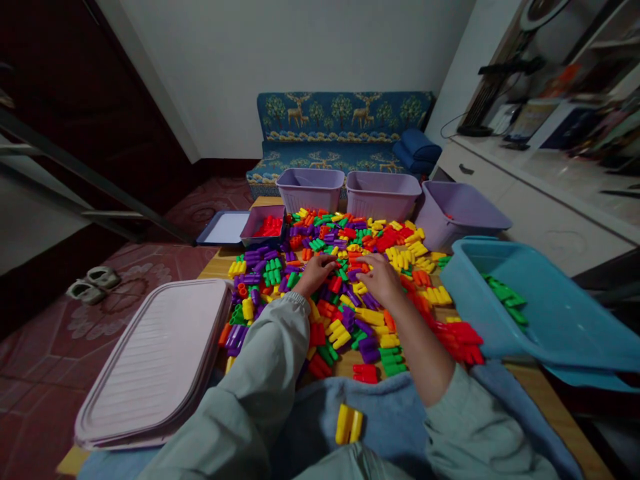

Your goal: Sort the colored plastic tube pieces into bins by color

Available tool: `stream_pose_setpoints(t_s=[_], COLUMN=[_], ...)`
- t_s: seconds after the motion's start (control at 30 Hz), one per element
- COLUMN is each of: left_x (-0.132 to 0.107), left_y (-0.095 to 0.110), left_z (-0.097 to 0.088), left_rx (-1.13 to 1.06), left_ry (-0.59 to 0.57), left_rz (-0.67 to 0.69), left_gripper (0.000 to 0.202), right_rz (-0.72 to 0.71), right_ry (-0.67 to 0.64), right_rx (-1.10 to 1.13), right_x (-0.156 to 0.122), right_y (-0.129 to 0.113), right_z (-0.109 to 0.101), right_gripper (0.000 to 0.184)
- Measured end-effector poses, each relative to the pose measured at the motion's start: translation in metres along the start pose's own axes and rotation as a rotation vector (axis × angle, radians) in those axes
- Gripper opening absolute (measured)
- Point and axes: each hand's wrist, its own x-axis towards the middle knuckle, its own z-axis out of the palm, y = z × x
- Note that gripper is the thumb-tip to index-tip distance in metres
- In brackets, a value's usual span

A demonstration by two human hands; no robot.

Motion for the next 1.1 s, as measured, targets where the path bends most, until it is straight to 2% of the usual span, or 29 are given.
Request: stream_pose_setpoints(t_s=[0.07, 0.17, 0.3, 0.43, 0.53, 0.7, 0.83, 0.97, 1.03, 1.1], left_x=[0.000, -0.001, -0.001, 0.002, 0.003, 0.003, 0.003, 0.000, -0.007, -0.016], left_y=[0.000, 0.001, -0.001, -0.006, -0.008, -0.007, -0.006, 0.007, 0.020, 0.034], left_z=[0.000, -0.001, -0.001, 0.000, -0.001, -0.002, 0.000, -0.008, -0.021, -0.036], left_rx=[-0.001, -0.003, -0.006, -0.008, -0.016, 0.034, 0.007, -0.035, 0.088, 0.311], left_ry=[-0.002, -0.006, -0.013, -0.012, -0.010, 0.008, 0.020, 0.025, 0.042, 0.009], left_rz=[0.019, 0.020, 0.010, 0.020, 0.023, 0.039, 0.061, 0.085, 0.131, 0.182], left_gripper=[0.031, 0.029, 0.030, 0.032, 0.033, 0.031, 0.029, 0.033, 0.031, 0.021], right_rz=[-0.019, 0.001, -0.001, 0.036, 0.001, -0.027, 0.011, 0.126, 0.213, 0.271], right_ry=[-0.065, -0.083, -0.036, -0.175, -0.286, -0.320, -0.260, -0.147, -0.108, -0.062], right_rx=[-0.218, -0.382, -0.346, -0.402, -0.509, -0.560, -0.455, -0.041, 0.192, 0.346], right_x=[0.000, 0.002, 0.001, -0.015, -0.029, -0.027, -0.013, -0.003, -0.001, -0.001], right_y=[0.002, 0.002, -0.004, -0.018, -0.026, -0.027, -0.017, -0.001, 0.006, 0.011], right_z=[0.010, 0.014, 0.007, -0.001, 0.000, 0.009, 0.020, 0.035, 0.041, 0.045], right_gripper=[0.038, 0.028, 0.015, 0.009, 0.017, 0.033, 0.027, 0.018, 0.020, 0.022])
